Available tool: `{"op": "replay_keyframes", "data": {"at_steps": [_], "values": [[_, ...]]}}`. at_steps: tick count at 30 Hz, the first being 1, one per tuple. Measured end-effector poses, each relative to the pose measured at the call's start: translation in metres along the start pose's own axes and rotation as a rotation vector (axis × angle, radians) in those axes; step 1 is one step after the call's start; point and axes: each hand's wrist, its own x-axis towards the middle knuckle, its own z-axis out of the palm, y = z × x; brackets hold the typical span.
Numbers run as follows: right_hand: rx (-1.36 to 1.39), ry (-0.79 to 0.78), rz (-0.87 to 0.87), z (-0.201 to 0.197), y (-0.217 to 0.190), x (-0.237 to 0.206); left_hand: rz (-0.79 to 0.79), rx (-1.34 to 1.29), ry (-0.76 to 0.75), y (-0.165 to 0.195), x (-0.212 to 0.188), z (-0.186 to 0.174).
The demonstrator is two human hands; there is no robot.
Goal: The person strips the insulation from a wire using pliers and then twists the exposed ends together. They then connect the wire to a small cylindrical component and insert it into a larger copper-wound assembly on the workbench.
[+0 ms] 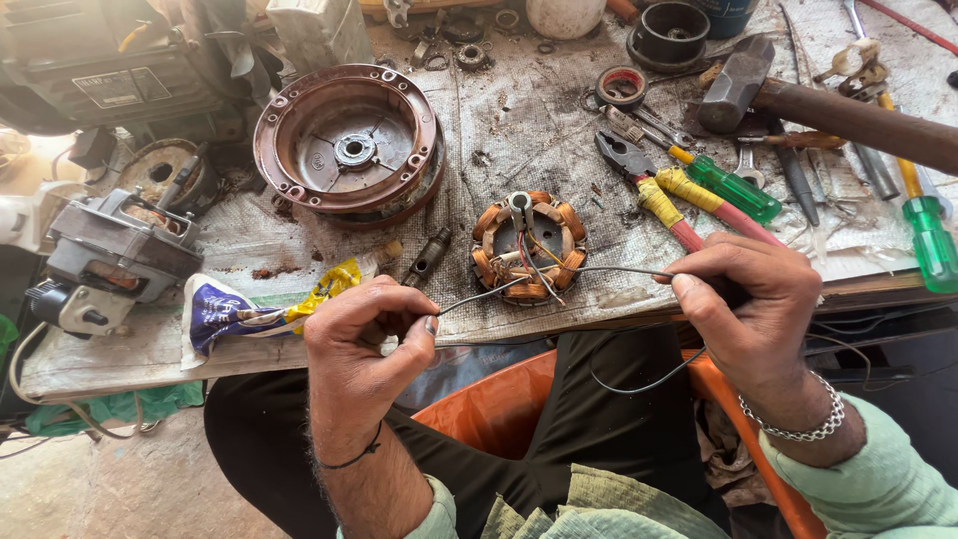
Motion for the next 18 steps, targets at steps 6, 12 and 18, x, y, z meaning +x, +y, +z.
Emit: {"op": "replay_keyframes", "data": {"at_steps": [6,12,18], "values": [[-0.039,0.005,-0.014,-0.002,-0.001,0.0,-0.005,0.003,0.001,-0.002,-0.002,-0.001],[0.338,0.153,0.273,-0.009,-0.009,-0.005,0.005,-0.311,-0.04,0.008,-0.014,-0.013],[0.715,0.168,0.415,-0.032,-0.017,0.005,-0.16,-0.575,0.076,0.045,-0.041,0.015]]}}
